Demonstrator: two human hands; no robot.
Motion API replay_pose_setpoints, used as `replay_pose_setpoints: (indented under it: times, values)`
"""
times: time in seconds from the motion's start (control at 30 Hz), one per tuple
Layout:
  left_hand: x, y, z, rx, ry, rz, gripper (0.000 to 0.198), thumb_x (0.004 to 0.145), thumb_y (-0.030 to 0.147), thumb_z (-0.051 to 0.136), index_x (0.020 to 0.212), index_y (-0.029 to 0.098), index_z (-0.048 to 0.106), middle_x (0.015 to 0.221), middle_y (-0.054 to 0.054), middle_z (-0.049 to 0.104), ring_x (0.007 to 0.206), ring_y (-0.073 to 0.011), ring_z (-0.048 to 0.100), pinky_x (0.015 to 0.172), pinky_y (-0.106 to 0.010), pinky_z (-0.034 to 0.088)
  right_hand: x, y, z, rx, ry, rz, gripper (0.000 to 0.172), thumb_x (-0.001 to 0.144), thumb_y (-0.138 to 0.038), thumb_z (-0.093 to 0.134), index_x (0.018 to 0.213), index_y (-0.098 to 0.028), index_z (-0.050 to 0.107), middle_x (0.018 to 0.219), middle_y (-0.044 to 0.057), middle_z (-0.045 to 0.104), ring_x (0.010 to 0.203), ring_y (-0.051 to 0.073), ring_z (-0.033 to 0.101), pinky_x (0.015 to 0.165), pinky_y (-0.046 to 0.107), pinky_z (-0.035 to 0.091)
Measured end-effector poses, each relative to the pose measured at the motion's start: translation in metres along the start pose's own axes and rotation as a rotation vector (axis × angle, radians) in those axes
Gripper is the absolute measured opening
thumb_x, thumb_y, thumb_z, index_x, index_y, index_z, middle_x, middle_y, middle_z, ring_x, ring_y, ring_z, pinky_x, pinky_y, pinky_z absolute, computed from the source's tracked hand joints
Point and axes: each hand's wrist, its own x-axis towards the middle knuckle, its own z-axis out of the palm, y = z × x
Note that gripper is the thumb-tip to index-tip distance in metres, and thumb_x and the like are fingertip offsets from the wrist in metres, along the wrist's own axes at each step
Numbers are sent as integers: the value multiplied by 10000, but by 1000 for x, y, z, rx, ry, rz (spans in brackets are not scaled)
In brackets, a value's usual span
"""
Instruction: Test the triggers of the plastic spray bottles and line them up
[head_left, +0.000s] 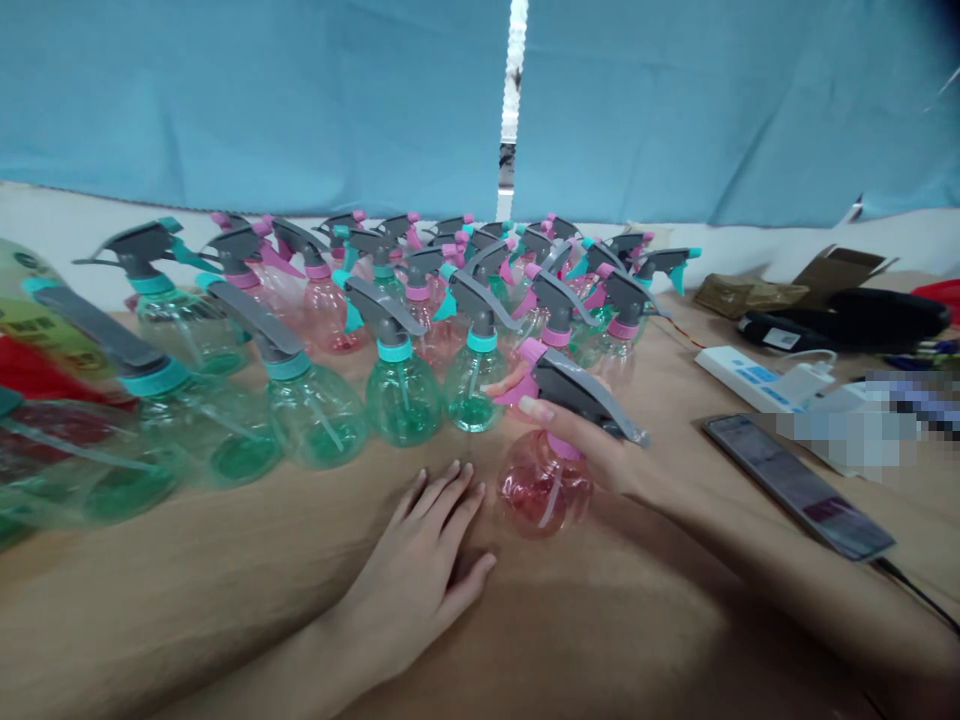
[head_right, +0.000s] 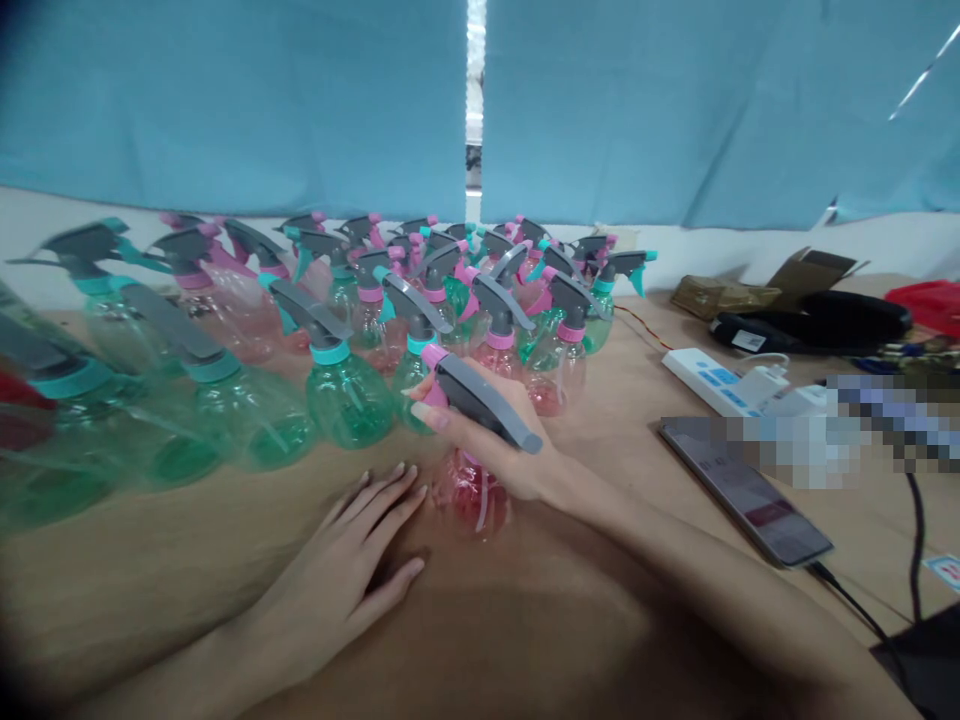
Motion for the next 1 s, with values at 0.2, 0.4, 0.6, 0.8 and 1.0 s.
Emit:
replay_pose_setpoints:
  times: [0.2, 0.4, 0.6, 0.8, 1.0]
  values:
    - [0, 1, 0, 2, -13, -5, 518, 945, 438, 463, 1344, 108, 472, 1434, -139, 452, 1330, -283, 394, 1098, -500, 290, -3, 10, 5, 41, 25, 20, 229, 836, -448, 612, 960, -257, 640, 836, -6, 654, 724, 156, 593, 678, 312, 472]
    - [0, 2, -4, -30, -25, -14, 509, 946, 422, 466, 1350, 113, 462, 1439, -148, 443, 1334, -291, 387, 1089, -516, 301, -3, 10, 4, 87, 31, 20, 217, 820, -420, 639, 973, -267, 642, 884, -4, 652, 748, 159, 590, 694, 312, 472]
    - [0, 3, -4, -32, -32, -16, 516, 934, 411, 495, 1347, 103, 467, 1439, -153, 442, 1333, -298, 388, 1094, -521, 296, -5, 13, 6, 149, 43, 46, 218, 832, -401, 632, 987, -248, 625, 947, 12, 644, 763, 144, 573, 724, 316, 462]
    - [0, 3, -3, -25, -32, -16, 513, 936, 403, 494, 1351, 102, 461, 1441, -150, 440, 1336, -294, 383, 1094, -519, 298, -5, 13, 6, 119, 45, 51, 213, 821, -409, 637, 984, -273, 650, 957, 2, 665, 807, 166, 615, 729, 319, 481]
    - [1, 2, -4, -27, -23, -16, 513, 939, 411, 490, 1347, 101, 467, 1439, -150, 442, 1334, -295, 386, 1096, -511, 295, -5, 10, 5, 103, 49, 47, 220, 825, -409, 633, 985, -259, 655, 950, 12, 675, 831, 166, 625, 734, 324, 502]
